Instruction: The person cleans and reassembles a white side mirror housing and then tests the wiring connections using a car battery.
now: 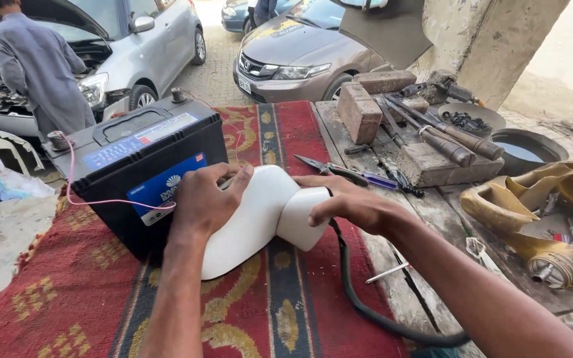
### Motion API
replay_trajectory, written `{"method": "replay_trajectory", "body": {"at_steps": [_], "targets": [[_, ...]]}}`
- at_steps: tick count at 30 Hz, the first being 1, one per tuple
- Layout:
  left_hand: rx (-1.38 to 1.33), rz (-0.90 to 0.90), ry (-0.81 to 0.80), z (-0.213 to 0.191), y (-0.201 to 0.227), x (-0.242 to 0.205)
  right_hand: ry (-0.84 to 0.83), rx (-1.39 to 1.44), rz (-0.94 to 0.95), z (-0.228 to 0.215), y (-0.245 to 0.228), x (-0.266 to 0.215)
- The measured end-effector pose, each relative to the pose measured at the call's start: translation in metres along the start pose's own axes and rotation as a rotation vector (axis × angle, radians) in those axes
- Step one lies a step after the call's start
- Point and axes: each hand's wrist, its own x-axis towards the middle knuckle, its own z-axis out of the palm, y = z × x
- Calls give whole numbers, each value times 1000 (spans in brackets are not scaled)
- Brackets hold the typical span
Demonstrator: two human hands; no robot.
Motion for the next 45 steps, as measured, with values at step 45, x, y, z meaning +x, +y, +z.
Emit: {"method": "replay_trajectory", "body": {"at_steps": [45], "targets": [[-1314,-114,-95,22,54,27,541,113,-510,-34,-42,83]]}}
